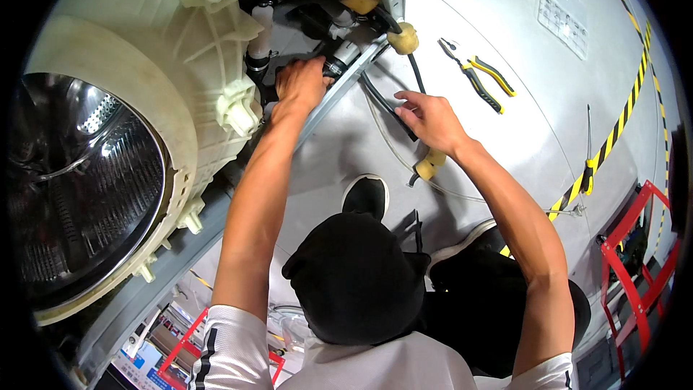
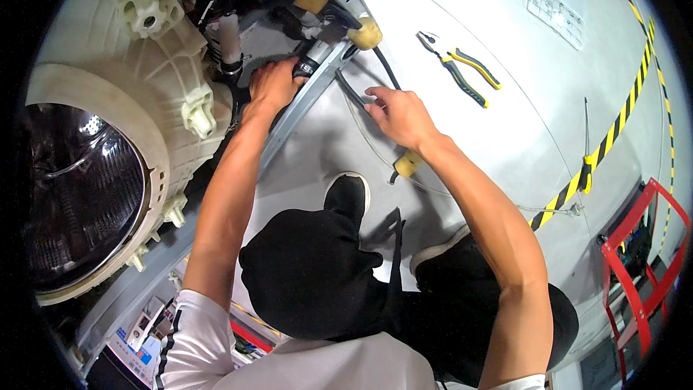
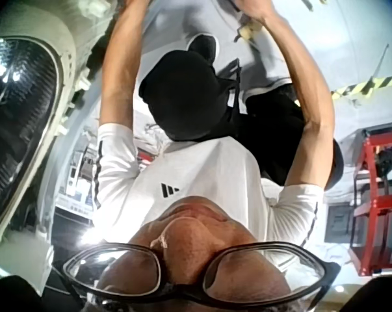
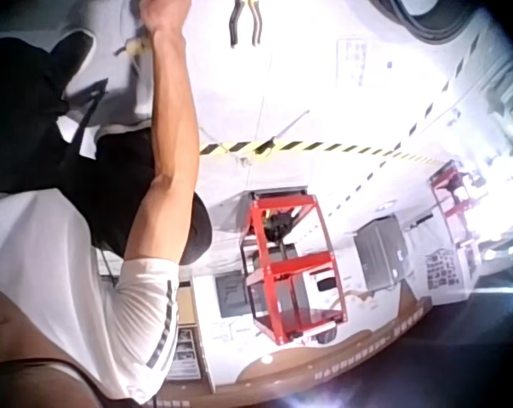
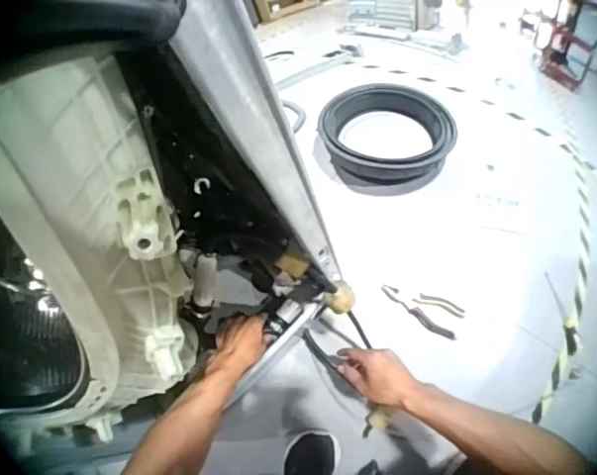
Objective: The person picks up a large black gasket from the floor, holds it while looking at a washing machine with its front panel removed, then puts it down and uses a pair of pliers and a screwdriver to detach a pump or filter assembly from the bottom of the machine's drum.
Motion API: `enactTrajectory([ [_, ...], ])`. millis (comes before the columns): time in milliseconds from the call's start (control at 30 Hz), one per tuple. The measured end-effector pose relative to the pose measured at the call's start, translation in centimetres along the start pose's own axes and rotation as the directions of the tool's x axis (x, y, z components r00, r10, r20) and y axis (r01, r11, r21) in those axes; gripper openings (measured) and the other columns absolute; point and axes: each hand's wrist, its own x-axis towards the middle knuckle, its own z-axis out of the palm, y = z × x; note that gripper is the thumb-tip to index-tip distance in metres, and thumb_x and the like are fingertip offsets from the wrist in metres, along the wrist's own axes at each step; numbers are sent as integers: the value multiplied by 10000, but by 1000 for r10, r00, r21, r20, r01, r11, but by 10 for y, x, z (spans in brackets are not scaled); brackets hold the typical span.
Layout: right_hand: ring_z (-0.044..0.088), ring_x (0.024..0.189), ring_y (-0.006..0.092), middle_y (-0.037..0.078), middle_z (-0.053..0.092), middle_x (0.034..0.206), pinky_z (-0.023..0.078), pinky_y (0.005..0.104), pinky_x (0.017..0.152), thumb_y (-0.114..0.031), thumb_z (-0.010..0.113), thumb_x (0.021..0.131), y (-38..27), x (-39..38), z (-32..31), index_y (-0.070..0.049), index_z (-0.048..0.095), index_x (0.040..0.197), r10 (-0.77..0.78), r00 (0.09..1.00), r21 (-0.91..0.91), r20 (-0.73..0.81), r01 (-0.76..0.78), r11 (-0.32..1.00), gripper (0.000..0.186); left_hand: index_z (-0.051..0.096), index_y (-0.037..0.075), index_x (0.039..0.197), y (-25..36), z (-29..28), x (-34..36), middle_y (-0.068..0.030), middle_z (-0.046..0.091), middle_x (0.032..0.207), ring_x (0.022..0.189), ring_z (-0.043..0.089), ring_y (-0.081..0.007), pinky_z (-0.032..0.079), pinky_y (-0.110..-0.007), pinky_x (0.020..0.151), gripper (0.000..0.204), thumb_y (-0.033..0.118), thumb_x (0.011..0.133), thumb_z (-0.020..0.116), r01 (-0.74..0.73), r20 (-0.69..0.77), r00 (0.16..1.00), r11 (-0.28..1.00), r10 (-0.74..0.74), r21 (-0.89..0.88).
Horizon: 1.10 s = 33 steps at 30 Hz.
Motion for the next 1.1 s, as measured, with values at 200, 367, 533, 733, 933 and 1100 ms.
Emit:
enactTrajectory([
  [200,667,849,373,206,692,942,529,415,785,-193,623,884,0,4,16,-28,647,1128,-9,999,-39,35,11,999,296,597,158,1244,7,-16,16,-126,648,1175,1102,602,-325,471,-450,937,479,326,810,709,-13,185,983,1000,10,13],
  [367,690,815,279,190,700,927,537,351,775,-153,623,899,1,4,21,-4,628,1152,34,999,-109,35,-30,994,294,622,133,1183,2,-15,18,-120,656,1153,1091,606,-323,474,-435,931,446,332,797,721,-67,170,983,998,67,-2],
  [533,660,839,365,206,685,890,513,419,784,-171,628,877,5,5,26,-21,648,1123,38,999,-107,-13,-39,993,289,624,116,1168,-1,-14,13,-135,662,1128,1088,604,-328,475,-436,924,432,331,802,705,-89,152,984,995,94,-38],
  [733,670,791,281,179,685,880,529,364,760,-144,642,885,7,8,27,10,623,1146,6,1000,-139,1,-6,990,304,628,73,1067,2,-15,14,-157,670,1077,1019,625,-356,495,-444,871,416,365,781,703,-95,191,976,995,100,-36],
  [933,657,815,318,186,679,914,524,393,767,-157,644,876,8,9,25,-5,629,1138,20,1000,-115,-3,-21,993,303,608,70,1168,-9,-8,16,-178,643,1141,1071,607,-347,479,-430,905,477,376,806,667,-128,191,970,985,149,-120],
  [1100,641,884,383,204,663,958,516,439,796,-174,643,863,15,11,30,-21,637,1122,2,998,-149,-67,-12,989,300,615,110,1093,-5,-7,11,-145,664,1097,1070,609,-341,462,-460,913,343,347,847,643,-91,127,986,986,109,-142],
])
